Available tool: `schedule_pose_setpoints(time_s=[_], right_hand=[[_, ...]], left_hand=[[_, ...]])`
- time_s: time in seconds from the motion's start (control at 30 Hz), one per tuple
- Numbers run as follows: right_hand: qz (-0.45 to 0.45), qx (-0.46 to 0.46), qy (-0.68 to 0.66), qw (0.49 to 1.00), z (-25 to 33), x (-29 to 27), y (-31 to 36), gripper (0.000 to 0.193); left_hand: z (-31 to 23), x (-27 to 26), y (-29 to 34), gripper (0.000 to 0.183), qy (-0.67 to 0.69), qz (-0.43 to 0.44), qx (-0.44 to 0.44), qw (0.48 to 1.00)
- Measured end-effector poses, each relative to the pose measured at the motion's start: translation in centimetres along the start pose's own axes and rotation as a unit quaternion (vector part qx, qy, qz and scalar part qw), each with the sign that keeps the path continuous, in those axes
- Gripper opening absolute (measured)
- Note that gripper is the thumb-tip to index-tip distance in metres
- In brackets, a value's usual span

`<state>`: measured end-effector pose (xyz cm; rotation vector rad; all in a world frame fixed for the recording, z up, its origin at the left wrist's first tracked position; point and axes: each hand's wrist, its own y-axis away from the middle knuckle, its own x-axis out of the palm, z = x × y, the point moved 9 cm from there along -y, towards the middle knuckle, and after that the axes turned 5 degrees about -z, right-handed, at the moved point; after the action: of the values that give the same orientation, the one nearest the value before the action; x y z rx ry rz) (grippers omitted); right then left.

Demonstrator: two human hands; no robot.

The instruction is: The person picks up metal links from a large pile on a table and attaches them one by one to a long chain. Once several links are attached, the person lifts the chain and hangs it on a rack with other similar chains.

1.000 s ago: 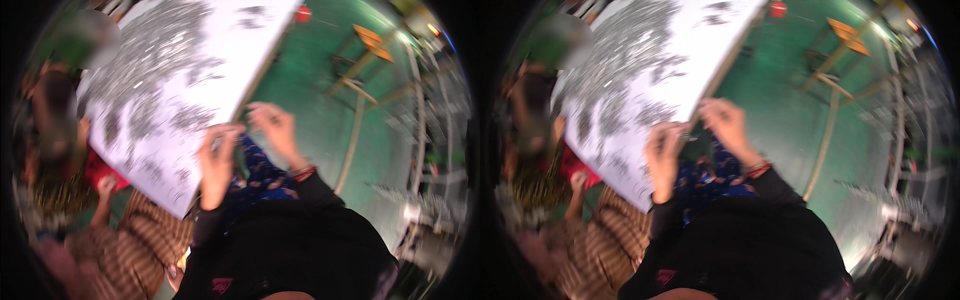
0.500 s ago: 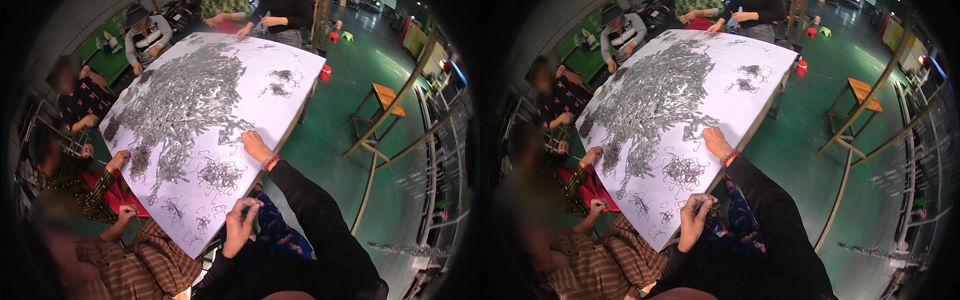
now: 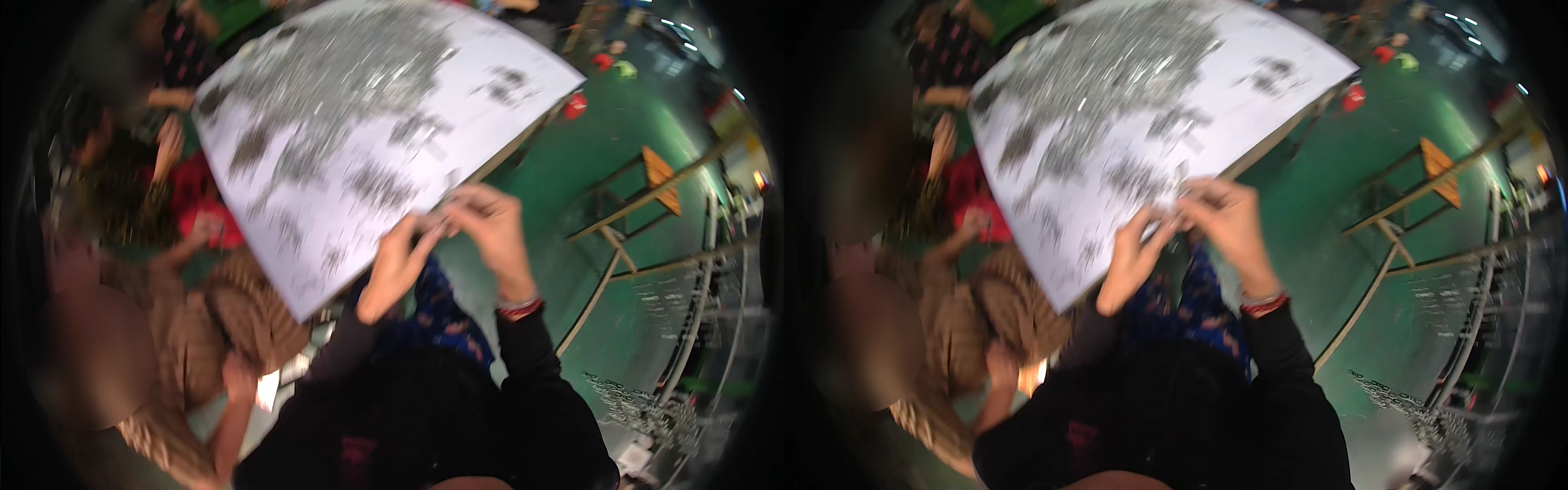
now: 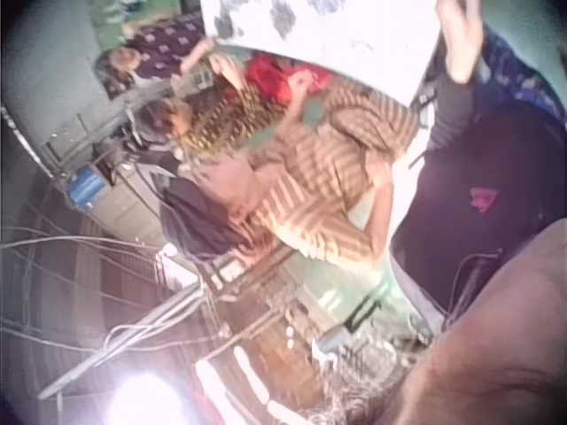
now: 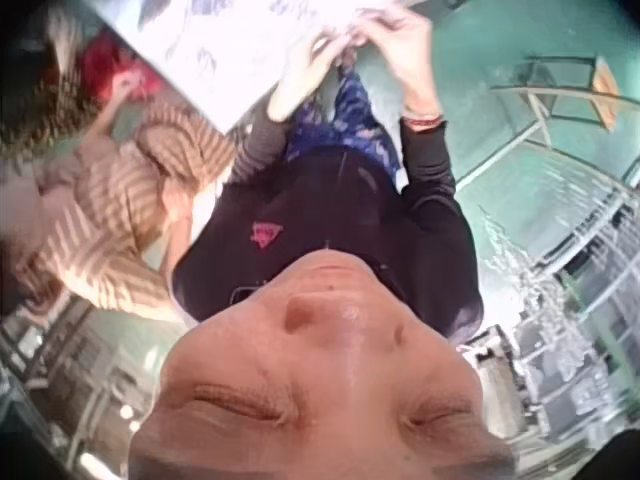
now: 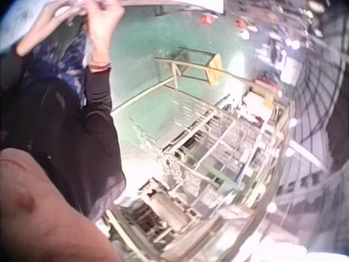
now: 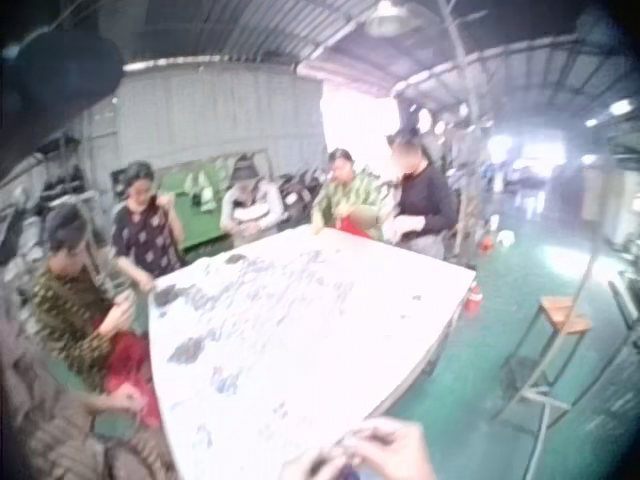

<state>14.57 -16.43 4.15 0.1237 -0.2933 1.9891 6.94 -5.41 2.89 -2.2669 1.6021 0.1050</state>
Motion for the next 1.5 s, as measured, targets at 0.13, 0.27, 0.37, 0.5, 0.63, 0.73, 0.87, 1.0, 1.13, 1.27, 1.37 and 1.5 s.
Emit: schedule_pose_setpoints(time_s=[0.13,0.27,0.37,0.5,0.63,0.73,0.87,1.0,1.13,1.27,1.37,1.5], right_hand=[[-0.061,-0.042,0.001,0.997,0.1,-2.0,2.4,0.017],[-0.078,-0.030,0.015,0.996,-0.1,-1.4,2.3,0.016],[-0.089,-0.036,-0.009,0.995,-1.3,-0.9,2.3,0.014],[-0.101,-0.035,-0.041,0.993,-3.0,-1.0,2.2,0.013],[-0.088,0.018,-0.044,0.995,-4.1,-0.2,2.2,0.012],[-0.083,0.031,-0.034,0.995,-4.0,-0.6,1.9,0.011],[-0.056,0.045,-0.027,0.997,-3.3,-0.2,1.2,0.011],[-0.055,0.050,-0.029,0.997,-3.1,-0.8,1.0,0.011],[-0.060,0.050,-0.035,0.996,-3.0,-1.2,1.1,0.011],[-0.062,0.042,-0.030,0.997,-2.8,-1.4,1.5,0.012],[-0.060,0.030,-0.032,0.997,-2.1,-1.5,2.0,0.013],[-0.066,0.014,-0.033,0.997,-0.9,-1.7,3.0,0.013]], left_hand=[[-1.3,1.1,1.2,0.014,-0.001,0.019,0.088,0.996],[-0.4,0.2,1.4,0.015,0.011,0.001,0.078,0.997],[0.4,-0.2,1.7,0.015,-0.016,-0.010,0.093,0.996],[2.0,-0.1,2.0,0.014,-0.013,-0.012,0.070,0.997],[4.3,-1.3,2.0,0.024,0.014,-0.037,0.030,0.999],[7.9,-4.7,0.4,0.033,-0.045,-0.069,-0.036,0.996],[12.0,-13.8,-3.4,0.015,-0.259,-0.174,-0.095,0.945],[14.7,-14.8,-7.3,0.017,-0.311,-0.152,-0.098,0.933],[16.3,-12.3,-9.3,0.014,-0.379,-0.099,-0.093,0.916],[15.9,-10.3,-9.4,0.012,-0.455,-0.055,-0.068,0.886],[13.9,-9.6,-9.6,0.016,-0.491,-0.069,-0.009,0.868],[11.4,-9.2,-9.6,0.023,-0.425,-0.086,0.035,0.900]])
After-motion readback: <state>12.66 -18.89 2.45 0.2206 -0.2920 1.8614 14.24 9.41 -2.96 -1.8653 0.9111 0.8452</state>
